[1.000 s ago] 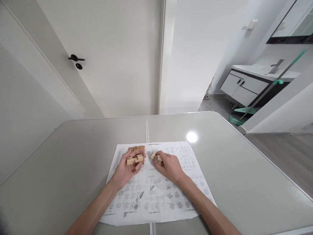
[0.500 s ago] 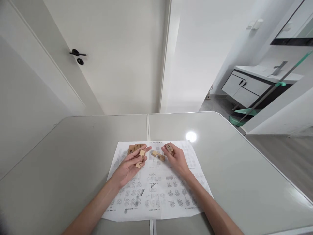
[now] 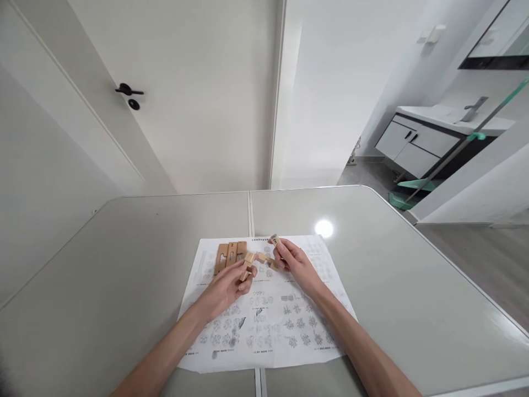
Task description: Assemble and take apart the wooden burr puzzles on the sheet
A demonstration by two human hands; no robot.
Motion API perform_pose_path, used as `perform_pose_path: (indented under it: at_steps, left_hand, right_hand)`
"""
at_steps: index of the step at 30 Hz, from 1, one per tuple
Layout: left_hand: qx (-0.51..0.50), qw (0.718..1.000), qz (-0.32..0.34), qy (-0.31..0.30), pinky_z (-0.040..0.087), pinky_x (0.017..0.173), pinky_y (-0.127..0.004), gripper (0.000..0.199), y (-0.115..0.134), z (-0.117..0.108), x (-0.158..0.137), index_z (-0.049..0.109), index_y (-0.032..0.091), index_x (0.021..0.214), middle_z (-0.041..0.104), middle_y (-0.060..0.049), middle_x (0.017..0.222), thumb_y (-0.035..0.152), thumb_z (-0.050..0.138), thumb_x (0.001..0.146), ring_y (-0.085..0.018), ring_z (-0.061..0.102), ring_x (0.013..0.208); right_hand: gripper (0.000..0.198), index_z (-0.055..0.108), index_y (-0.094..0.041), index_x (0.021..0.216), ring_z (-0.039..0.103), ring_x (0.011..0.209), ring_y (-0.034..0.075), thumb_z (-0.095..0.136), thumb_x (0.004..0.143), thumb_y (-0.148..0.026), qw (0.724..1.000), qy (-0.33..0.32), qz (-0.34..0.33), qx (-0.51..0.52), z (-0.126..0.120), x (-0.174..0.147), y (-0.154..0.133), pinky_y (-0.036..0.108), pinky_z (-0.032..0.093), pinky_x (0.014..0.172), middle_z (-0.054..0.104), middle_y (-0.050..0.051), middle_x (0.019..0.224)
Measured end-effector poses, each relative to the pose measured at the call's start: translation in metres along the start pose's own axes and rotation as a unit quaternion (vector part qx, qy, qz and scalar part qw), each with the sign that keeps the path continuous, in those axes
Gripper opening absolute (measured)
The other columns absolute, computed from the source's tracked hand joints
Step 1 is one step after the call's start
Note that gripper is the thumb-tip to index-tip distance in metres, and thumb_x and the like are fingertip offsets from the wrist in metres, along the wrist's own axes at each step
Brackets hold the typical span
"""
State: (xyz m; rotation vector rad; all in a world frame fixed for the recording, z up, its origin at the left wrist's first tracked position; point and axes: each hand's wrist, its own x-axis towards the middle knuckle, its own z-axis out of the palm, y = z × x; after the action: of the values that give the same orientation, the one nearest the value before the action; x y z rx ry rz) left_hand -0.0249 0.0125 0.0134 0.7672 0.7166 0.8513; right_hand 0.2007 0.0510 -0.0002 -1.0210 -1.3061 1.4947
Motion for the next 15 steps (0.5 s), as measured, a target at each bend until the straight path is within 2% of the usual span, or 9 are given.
perform_pose_path:
  at_steps: [3, 7, 11, 13, 15]
  left_hand:
    - [-0.003, 1.0, 0.009, -0.013, 0.041, 0.067, -0.026, 0.016, -0.004, -0.001, 0.002, 0.072, 0.019, 0.108, 0.063, -0.009, 0.111, 0.03, 0.067, 0.097, -0.011, 0.054, 0.075]
    - [0.031, 0.999, 0.026, -0.027, 0.046, 0.074, -0.028, 0.028, -0.009, -0.004, 0.004, 0.069, 0.018, 0.122, 0.063, -0.015, 0.129, 0.036, 0.064, 0.101, -0.023, 0.067, 0.106]
    - [0.063, 0.997, 0.024, -0.041, 0.053, 0.084, -0.036, 0.038, -0.012, -0.001, 0.006, 0.064, 0.017, 0.128, 0.068, -0.018, 0.127, 0.043, 0.061, 0.101, -0.029, 0.072, 0.108]
    - [0.083, 0.996, 0.021, -0.039, 0.055, 0.09, -0.041, 0.04, -0.011, 0.002, 0.005, 0.065, 0.015, 0.126, 0.07, -0.018, 0.123, 0.046, 0.06, 0.101, -0.031, 0.073, 0.106]
    - [0.101, 0.994, 0.025, -0.029, 0.056, 0.094, -0.045, 0.041, -0.011, 0.006, 0.003, 0.063, 0.015, 0.126, 0.072, -0.017, 0.119, 0.047, 0.061, 0.101, -0.031, 0.075, 0.103]
  right_hand:
    - [0.05, 0.064, -0.022, 0.116, 0.029, 0.056, 0.013, 0.05, 0.099, -0.067, 1.0, 0.005, -0.008, -0.023, 0.002, -0.001, 0.001, 0.028, 0.027, 0.052, 0.038, -0.005, 0.07]
    - [0.053, 0.066, -0.022, 0.116, 0.028, 0.058, 0.013, 0.044, 0.101, -0.067, 0.999, -0.051, 0.008, -0.012, 0.006, -0.005, 0.0, 0.029, 0.03, 0.054, 0.034, -0.004, 0.071]
    - [0.053, 0.06, -0.025, 0.135, 0.039, 0.064, 0.015, 0.041, 0.104, -0.063, 0.993, -0.115, 0.017, -0.004, 0.01, -0.009, 0.0, 0.031, 0.039, 0.063, 0.043, -0.002, 0.076]
    - [0.052, 0.054, -0.025, 0.142, 0.042, 0.063, 0.015, 0.045, 0.105, -0.059, 0.992, -0.121, -0.001, -0.019, 0.011, -0.01, 0.001, 0.031, 0.041, 0.063, 0.046, -0.003, 0.075]
    - [0.047, 0.052, -0.023, 0.138, 0.042, 0.058, 0.013, 0.046, 0.106, -0.056, 0.993, -0.109, -0.024, -0.026, 0.012, -0.01, 0.004, 0.029, 0.039, 0.059, 0.048, -0.005, 0.069]
